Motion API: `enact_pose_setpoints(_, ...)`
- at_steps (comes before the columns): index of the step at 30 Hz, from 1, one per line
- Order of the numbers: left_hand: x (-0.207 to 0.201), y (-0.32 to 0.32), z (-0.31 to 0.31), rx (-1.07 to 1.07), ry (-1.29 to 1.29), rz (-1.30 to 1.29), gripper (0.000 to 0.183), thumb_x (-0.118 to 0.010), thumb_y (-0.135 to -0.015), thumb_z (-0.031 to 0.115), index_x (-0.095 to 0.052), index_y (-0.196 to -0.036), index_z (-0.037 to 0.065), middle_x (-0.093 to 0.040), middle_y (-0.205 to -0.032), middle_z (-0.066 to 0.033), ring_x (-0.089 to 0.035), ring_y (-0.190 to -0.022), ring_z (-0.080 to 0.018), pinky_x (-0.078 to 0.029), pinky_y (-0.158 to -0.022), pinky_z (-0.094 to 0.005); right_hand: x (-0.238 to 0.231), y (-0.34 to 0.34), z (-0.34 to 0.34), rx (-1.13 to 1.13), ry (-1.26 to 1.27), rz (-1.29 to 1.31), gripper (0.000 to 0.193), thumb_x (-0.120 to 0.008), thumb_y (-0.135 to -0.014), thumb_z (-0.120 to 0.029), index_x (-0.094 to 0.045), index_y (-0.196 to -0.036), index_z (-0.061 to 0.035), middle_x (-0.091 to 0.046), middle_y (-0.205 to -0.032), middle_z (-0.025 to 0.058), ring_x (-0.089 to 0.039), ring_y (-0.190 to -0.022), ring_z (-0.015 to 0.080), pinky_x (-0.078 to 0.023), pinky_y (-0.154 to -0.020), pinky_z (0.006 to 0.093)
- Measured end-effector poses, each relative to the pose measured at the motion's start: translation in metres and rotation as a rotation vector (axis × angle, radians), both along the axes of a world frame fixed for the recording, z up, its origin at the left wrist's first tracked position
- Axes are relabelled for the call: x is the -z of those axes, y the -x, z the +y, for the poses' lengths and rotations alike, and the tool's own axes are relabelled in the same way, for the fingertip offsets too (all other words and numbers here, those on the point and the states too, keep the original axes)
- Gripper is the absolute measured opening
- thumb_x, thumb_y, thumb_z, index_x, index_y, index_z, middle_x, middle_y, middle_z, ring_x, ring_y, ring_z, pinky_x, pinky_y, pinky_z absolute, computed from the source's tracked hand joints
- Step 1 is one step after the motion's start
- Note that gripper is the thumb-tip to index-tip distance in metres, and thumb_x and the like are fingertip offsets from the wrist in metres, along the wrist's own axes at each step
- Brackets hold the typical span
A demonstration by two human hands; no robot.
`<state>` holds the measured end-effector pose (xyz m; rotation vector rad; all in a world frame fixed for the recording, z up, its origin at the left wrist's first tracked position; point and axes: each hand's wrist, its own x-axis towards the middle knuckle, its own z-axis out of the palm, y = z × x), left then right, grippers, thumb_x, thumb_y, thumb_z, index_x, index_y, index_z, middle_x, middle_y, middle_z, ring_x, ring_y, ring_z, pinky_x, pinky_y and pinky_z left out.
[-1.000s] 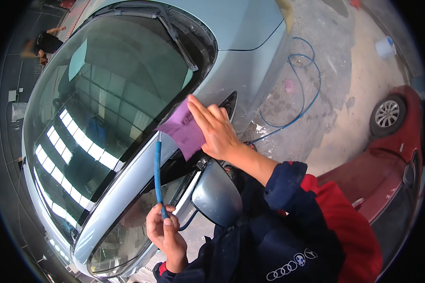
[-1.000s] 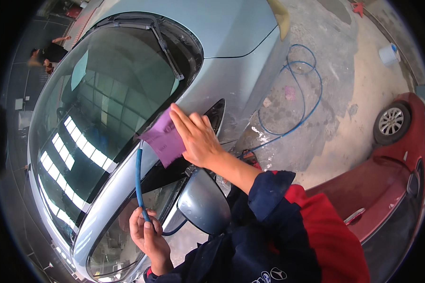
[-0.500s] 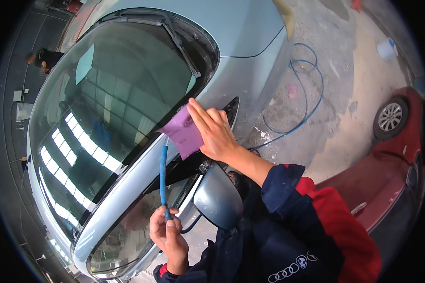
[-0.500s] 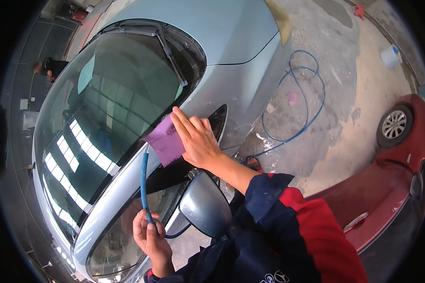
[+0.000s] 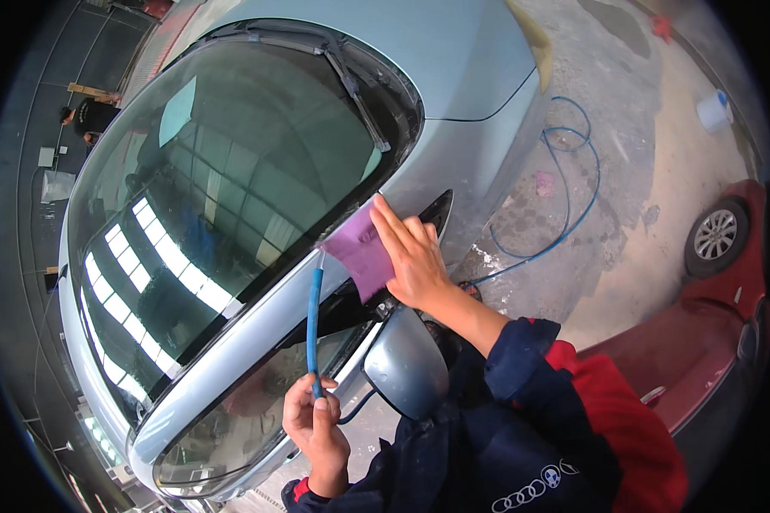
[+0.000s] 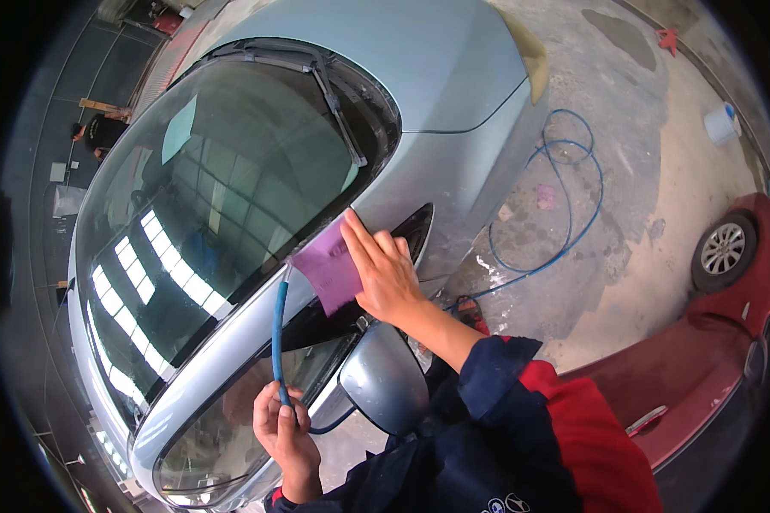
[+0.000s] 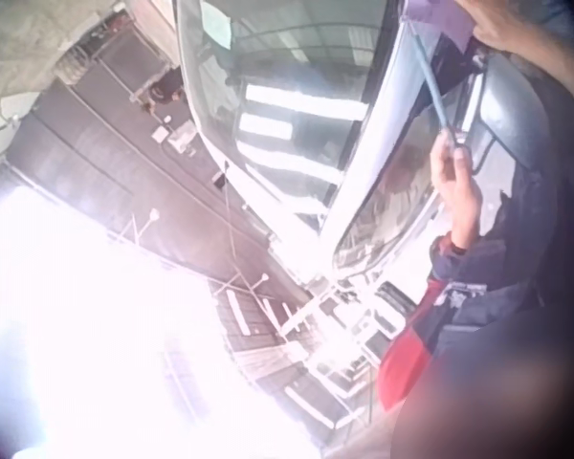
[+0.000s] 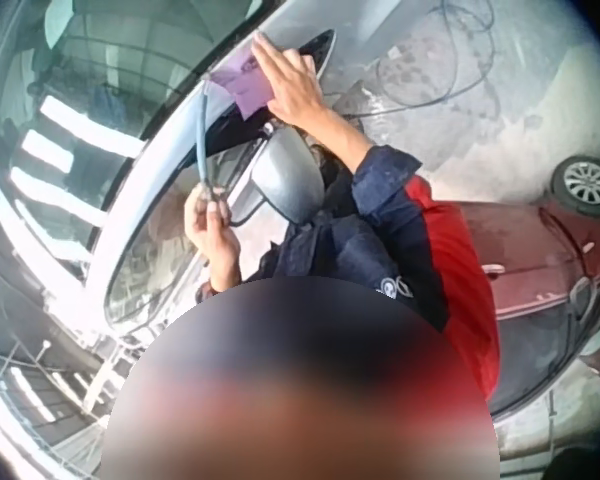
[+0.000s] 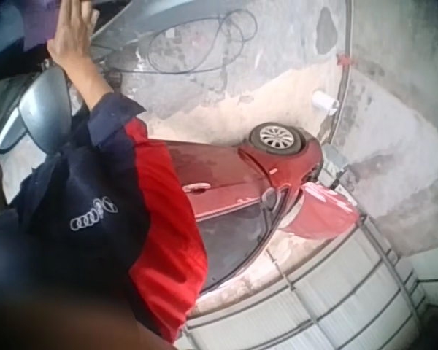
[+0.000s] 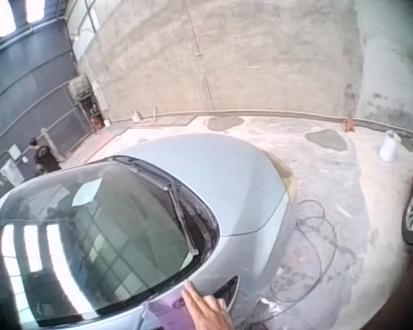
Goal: Manually sanding the exterior window pillar of a car using a purple sanding block.
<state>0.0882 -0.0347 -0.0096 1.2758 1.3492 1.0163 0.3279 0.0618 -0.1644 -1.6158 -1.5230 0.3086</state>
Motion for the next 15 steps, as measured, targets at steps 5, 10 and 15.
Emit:
enact_pose_setpoints(5, 0.006, 0.001, 0.000, 0.016, 0.007, 0.016, 0.040, -0.065, -0.103, 0.019, -0.059, -0.137, -0.002, -0.069, -0.106, -0.0151, -0.049, -0.062, -0.0067, -0.034, -0.053, -0.0202, 0.006, -0.007, 0.007, -0.003, -0.020, -0.027, 0.096, -0.073, -0.066, -0.002, -0.045, -0.157, 0.0064, -0.039, -0.172, 0.0156, -0.055, -0.106, 0.0271, -0.040, -0.092, 0.0409)
enact_pose_setpoints(10, 0.006, 0.001, -0.001, 0.008, -0.004, -0.029, 0.038, -0.067, -0.104, 0.017, -0.060, -0.137, -0.001, -0.070, -0.107, -0.0167, -0.048, -0.064, -0.0053, -0.033, -0.056, -0.0205, -0.001, -0.008, 0.001, -0.037, 0.006, 0.009, 0.095, -0.072, -0.067, -0.004, -0.045, -0.157, 0.0055, -0.038, -0.172, 0.0163, -0.054, -0.105, 0.0295, -0.040, -0.091, 0.0415)
enact_pose_setpoints(15, -0.005, 0.006, 0.001, -0.012, -0.023, -0.019, 0.038, -0.065, -0.104, 0.017, -0.059, -0.137, -0.002, -0.069, -0.108, -0.0149, -0.048, -0.063, -0.0058, -0.034, -0.054, -0.0202, 0.005, 0.015, -0.016, -0.005, 0.059, 0.004, 0.100, -0.075, -0.066, -0.005, -0.043, -0.160, 0.0046, -0.035, -0.174, 0.0167, -0.053, -0.106, 0.0296, -0.039, -0.091, 0.0422)
